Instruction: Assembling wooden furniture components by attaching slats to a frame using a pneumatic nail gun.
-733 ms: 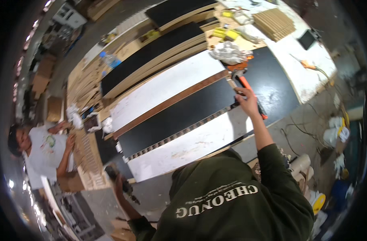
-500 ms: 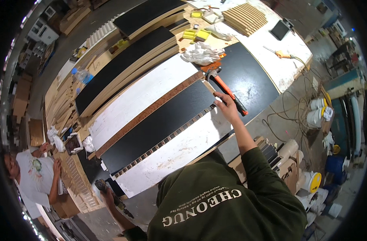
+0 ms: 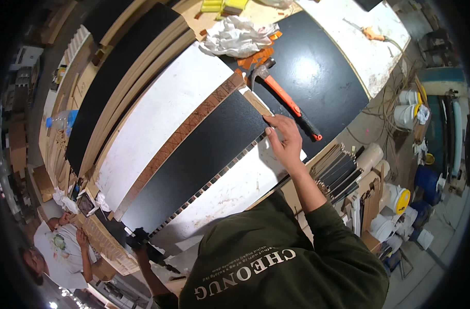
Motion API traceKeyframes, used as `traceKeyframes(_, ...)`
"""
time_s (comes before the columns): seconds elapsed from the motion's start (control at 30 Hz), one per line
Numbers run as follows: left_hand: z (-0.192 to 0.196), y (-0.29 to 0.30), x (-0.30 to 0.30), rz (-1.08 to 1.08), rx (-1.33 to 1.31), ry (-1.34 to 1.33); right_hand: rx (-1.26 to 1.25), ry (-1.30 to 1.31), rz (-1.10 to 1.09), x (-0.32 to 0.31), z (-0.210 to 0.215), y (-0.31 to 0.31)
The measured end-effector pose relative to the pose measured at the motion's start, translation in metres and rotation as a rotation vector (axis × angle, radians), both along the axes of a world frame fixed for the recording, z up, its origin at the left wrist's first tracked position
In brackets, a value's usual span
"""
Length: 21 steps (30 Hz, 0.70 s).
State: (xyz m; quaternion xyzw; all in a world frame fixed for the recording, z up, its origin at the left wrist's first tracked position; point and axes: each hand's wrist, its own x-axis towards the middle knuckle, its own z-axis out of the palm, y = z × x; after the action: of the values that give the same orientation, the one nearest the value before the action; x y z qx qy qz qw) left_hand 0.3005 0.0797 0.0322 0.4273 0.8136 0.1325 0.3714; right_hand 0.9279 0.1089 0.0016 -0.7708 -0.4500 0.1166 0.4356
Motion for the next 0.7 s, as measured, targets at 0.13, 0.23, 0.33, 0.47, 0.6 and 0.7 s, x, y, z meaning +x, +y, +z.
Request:
traceKeyframes(0.13, 0.008, 0.0, 0.011, 0.019, -0.085, 0.022, -0.014, 0.005, 0.035, 0.003, 0.001, 0.003)
traceKeyframes(0.23, 0.017, 0.013, 0.039, 0.005, -0.185, 0.125, 0.001, 0.016, 0.039, 0.004, -0.002, 0.003)
traceKeyframes(0.33, 0.014, 0.006, 0.043, -0.056, 0.027, 0.064, -0.015, 0.011, 0.046, 0.004, -0.004, 0.002)
traceKeyframes(0.47, -0.002, -0.023, -0.043, 0.201, -0.175, 0.05, -0.037, 0.005, 0.041, 0.002, -0.002, 0.003)
traceKeyframes(0.6, 0.002, -0.02, -0.032, 0.26, -0.136, 0.099, -0.038, 0.028, 0.044, 0.003, -0.006, 0.003)
traceKeyframes(0.7, -0.005, -0.026, -0.036, 0.275, -0.139, -0.015, -0.038, 0.047, 0.04, 0.003, -0.003, 0.001)
